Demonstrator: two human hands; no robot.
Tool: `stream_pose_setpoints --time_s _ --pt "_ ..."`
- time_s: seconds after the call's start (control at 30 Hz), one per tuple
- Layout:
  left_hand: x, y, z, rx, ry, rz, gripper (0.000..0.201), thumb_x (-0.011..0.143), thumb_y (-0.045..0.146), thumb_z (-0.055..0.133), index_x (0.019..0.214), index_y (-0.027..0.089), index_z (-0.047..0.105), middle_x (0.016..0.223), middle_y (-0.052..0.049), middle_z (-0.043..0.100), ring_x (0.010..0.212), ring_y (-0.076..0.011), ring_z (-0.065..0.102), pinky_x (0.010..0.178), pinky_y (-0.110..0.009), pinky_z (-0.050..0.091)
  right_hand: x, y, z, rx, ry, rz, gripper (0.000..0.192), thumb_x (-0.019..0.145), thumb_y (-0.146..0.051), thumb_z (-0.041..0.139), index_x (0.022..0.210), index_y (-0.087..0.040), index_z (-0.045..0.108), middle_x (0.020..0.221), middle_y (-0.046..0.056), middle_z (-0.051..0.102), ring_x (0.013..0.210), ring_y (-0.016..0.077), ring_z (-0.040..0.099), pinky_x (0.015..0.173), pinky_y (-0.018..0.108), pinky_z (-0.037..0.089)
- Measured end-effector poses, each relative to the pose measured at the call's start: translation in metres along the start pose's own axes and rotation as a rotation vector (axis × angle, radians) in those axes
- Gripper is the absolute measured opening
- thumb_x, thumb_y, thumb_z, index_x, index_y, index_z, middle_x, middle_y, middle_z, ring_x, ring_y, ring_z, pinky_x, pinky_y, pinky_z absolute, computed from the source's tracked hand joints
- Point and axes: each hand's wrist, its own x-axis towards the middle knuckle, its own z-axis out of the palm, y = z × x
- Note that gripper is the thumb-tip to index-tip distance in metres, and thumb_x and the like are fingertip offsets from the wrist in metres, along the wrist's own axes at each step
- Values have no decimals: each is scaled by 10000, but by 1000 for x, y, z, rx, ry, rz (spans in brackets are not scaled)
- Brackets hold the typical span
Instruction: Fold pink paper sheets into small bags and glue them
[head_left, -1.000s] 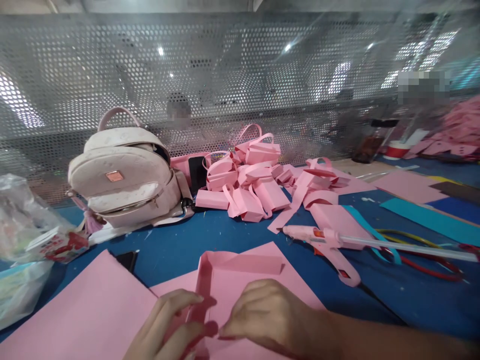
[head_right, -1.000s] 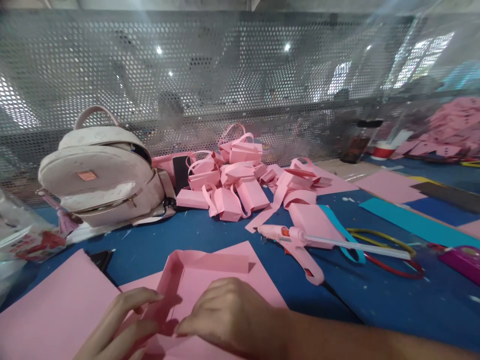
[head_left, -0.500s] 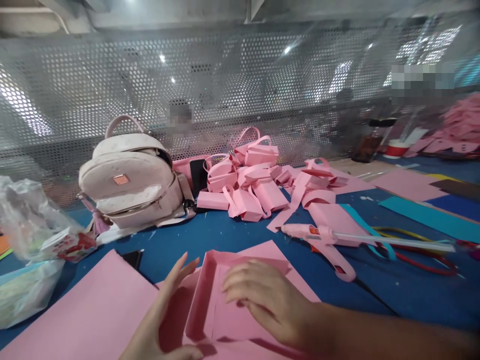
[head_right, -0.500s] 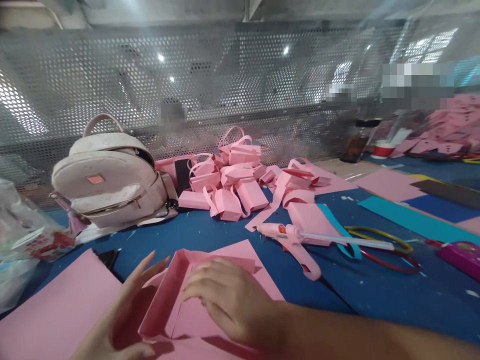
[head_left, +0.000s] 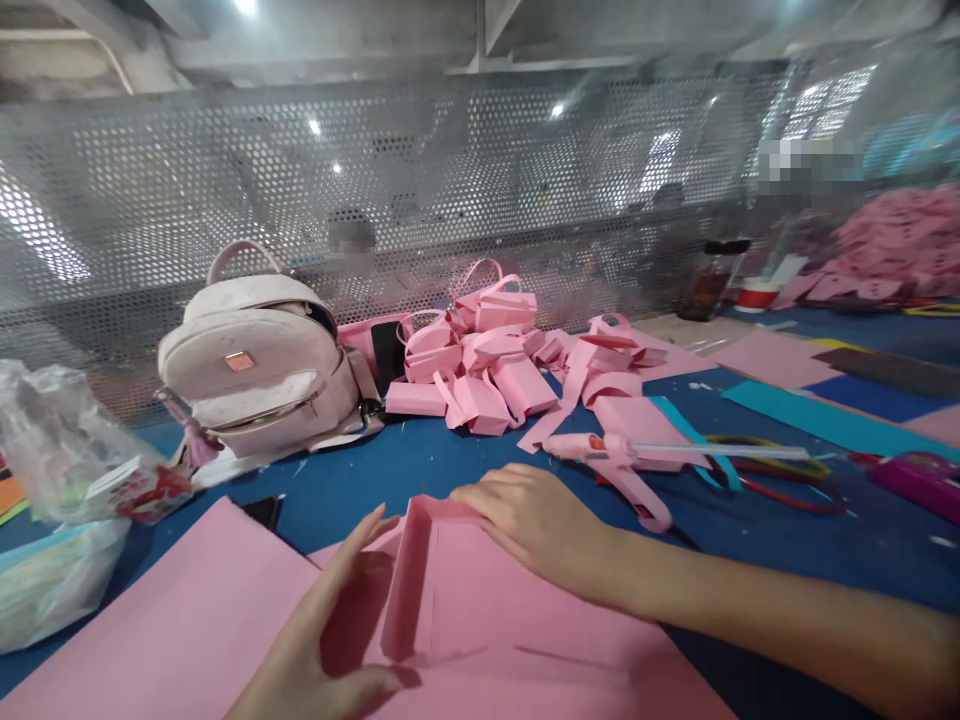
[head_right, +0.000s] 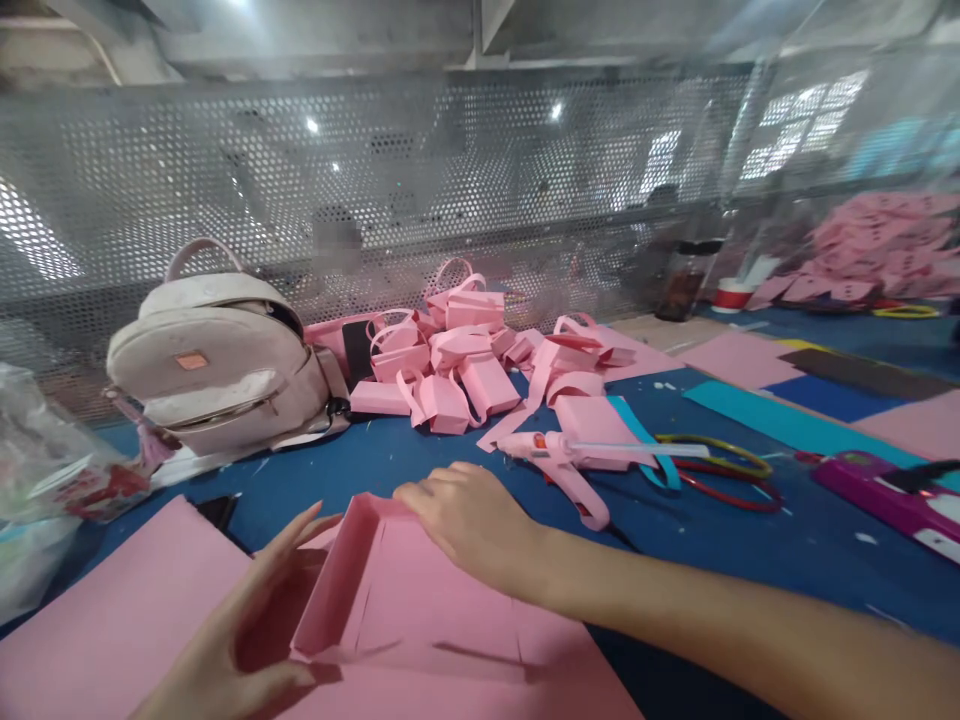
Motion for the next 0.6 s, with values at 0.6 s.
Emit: stream_pose_setpoints --time_s 0.6 --pt "-16 24 3 121 -75 168 1379 638 347 933 1604 428 -48 1640 -138 347 1449 -394 403 1103 -608 424 -13 -20 -11 120 198 -175 315 961 -89 580 1214 -239 693 1112 23 790 991 205 731 868 322 489"
